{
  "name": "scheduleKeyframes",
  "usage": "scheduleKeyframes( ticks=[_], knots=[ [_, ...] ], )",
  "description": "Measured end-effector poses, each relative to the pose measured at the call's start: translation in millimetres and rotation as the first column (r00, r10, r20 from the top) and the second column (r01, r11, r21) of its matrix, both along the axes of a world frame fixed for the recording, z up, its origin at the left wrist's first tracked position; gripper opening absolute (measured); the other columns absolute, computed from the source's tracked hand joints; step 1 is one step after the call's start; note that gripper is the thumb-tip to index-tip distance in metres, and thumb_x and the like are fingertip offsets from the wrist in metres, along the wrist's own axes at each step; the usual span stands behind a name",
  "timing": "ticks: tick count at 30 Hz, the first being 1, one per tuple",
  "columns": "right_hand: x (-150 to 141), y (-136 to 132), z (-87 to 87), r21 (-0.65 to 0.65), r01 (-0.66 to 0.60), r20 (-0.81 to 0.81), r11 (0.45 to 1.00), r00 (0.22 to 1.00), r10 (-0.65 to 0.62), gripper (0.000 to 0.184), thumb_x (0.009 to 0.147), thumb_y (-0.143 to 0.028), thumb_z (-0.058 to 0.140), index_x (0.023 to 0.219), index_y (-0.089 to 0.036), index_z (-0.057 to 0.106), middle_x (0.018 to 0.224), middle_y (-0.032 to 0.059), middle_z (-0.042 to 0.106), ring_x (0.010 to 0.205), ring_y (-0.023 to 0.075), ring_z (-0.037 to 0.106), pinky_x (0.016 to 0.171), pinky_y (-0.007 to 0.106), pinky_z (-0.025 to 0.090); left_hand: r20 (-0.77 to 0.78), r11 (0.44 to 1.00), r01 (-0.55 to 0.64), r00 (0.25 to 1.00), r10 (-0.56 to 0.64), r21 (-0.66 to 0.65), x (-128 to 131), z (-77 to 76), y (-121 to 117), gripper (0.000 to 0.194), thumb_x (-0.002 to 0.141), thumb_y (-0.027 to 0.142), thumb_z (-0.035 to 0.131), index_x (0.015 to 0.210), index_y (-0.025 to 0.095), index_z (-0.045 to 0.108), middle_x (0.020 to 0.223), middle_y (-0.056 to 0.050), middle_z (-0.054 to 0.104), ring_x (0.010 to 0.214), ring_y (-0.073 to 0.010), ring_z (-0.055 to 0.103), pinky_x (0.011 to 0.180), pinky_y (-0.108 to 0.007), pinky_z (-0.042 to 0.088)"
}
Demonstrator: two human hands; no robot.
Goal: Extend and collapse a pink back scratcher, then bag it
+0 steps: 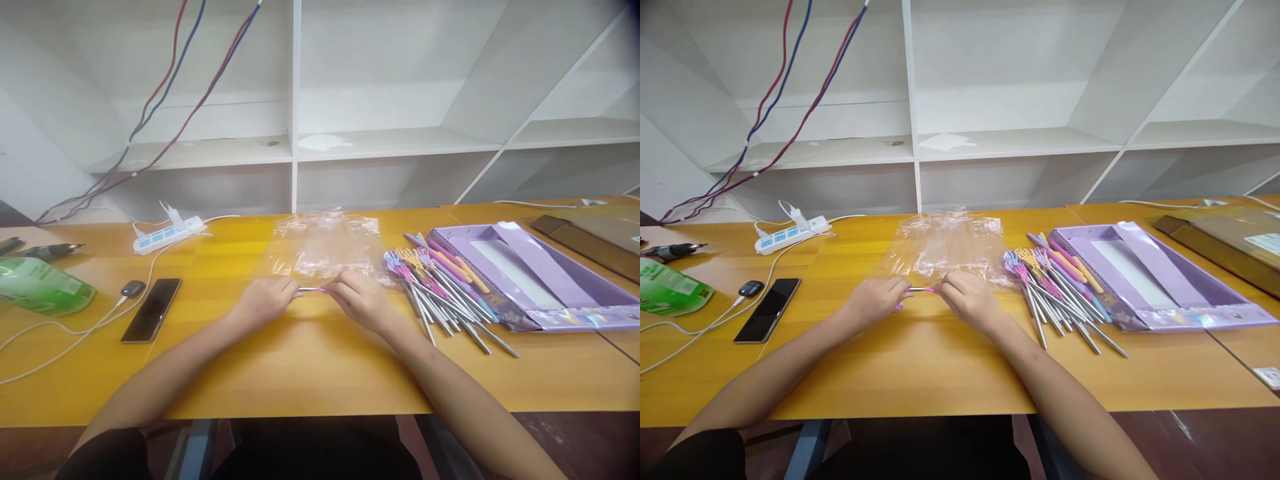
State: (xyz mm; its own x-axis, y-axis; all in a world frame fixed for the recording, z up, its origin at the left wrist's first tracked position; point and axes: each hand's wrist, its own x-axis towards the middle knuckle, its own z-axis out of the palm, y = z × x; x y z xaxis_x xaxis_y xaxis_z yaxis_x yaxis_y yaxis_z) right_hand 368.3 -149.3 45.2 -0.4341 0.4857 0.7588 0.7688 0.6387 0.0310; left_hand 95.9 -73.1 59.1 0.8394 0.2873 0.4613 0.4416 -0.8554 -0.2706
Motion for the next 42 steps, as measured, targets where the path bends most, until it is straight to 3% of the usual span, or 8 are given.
scheduleKeyframes(
  ticks=[9, 16, 22, 29, 42],
  knots=[
    [-1.5, 3.6, -0.9, -0.043, -0.029, -0.049, 0.999, 0.998, 0.027, 0.004, 0.106, -0.018, 0.065, 0.108, -0.020, 0.069, 0.090, 0.0053, 0.073, 0.079, 0.0165, 0.066, 0.069, 0.030, 0.049, 0.005, 0.999, -0.017, 1.000, 0.017, -0.033, 0.6, 9.0, -3.5, 0.036, 0.114, 0.040, 0.045, 0.093, 0.019, 0.066, 0.073, -0.002, 0.064, 0.056, -0.0129, 0.051, 0.048, -0.032, 0.018],
    [-0.5, 3.5, -1.3, -0.074, -0.054, -0.089, 0.996, 0.995, 0.048, 0.011, 0.105, -0.023, 0.067, 0.116, -0.021, 0.070, 0.099, 0.0080, 0.076, 0.087, 0.0196, 0.072, 0.076, 0.032, 0.055, 0.028, 1.000, 0.011, 1.000, -0.010, -0.025, 1.3, 16.8, -8.0, 0.037, 0.115, 0.037, 0.042, 0.091, 0.020, 0.065, 0.071, -0.001, 0.060, 0.058, -0.0124, 0.051, 0.050, -0.031, 0.022],
    [-5.5, 2.2, -1.7, -0.030, -0.052, -0.085, 0.998, 0.995, 0.049, 0.014, 0.106, -0.022, 0.066, 0.120, -0.021, 0.069, 0.101, 0.0085, 0.076, 0.089, 0.0202, 0.072, 0.077, 0.033, 0.056, 0.038, 0.999, 0.047, 0.998, -0.048, 0.016, 2.3, 18.6, -10.0, 0.034, 0.113, 0.035, 0.046, 0.090, 0.020, 0.066, 0.069, 0.000, 0.059, 0.057, -0.0131, 0.050, 0.049, -0.032, 0.023],
    [-6.4, -0.3, -1.3, 0.001, -0.047, -0.111, 0.999, 0.993, 0.047, 0.017, 0.104, -0.018, 0.067, 0.120, -0.023, 0.070, 0.103, 0.0080, 0.076, 0.092, 0.0191, 0.073, 0.077, 0.031, 0.057, 0.037, 0.998, 0.053, 0.998, -0.052, -0.026, 0.0, 22.4, -10.7, 0.034, 0.114, 0.032, 0.043, 0.091, 0.020, 0.066, 0.072, 0.000, 0.059, 0.060, -0.0134, 0.051, 0.050, -0.032, 0.027],
    [-6.7, 0.3, 4.4, 0.063, 0.022, -0.077, 0.998, 0.997, -0.017, 0.006, 0.104, -0.019, 0.069, 0.109, -0.022, 0.070, 0.096, 0.0059, 0.077, 0.085, 0.0173, 0.070, 0.072, 0.031, 0.050, 0.028, 0.998, 0.060, 0.998, -0.061, 0.026, 0.6, 25.5, -5.8, 0.029, 0.113, 0.029, 0.047, 0.093, 0.019, 0.066, 0.074, -0.002, 0.062, 0.063, -0.0153, 0.053, 0.057, -0.031, 0.030]
  ],
)
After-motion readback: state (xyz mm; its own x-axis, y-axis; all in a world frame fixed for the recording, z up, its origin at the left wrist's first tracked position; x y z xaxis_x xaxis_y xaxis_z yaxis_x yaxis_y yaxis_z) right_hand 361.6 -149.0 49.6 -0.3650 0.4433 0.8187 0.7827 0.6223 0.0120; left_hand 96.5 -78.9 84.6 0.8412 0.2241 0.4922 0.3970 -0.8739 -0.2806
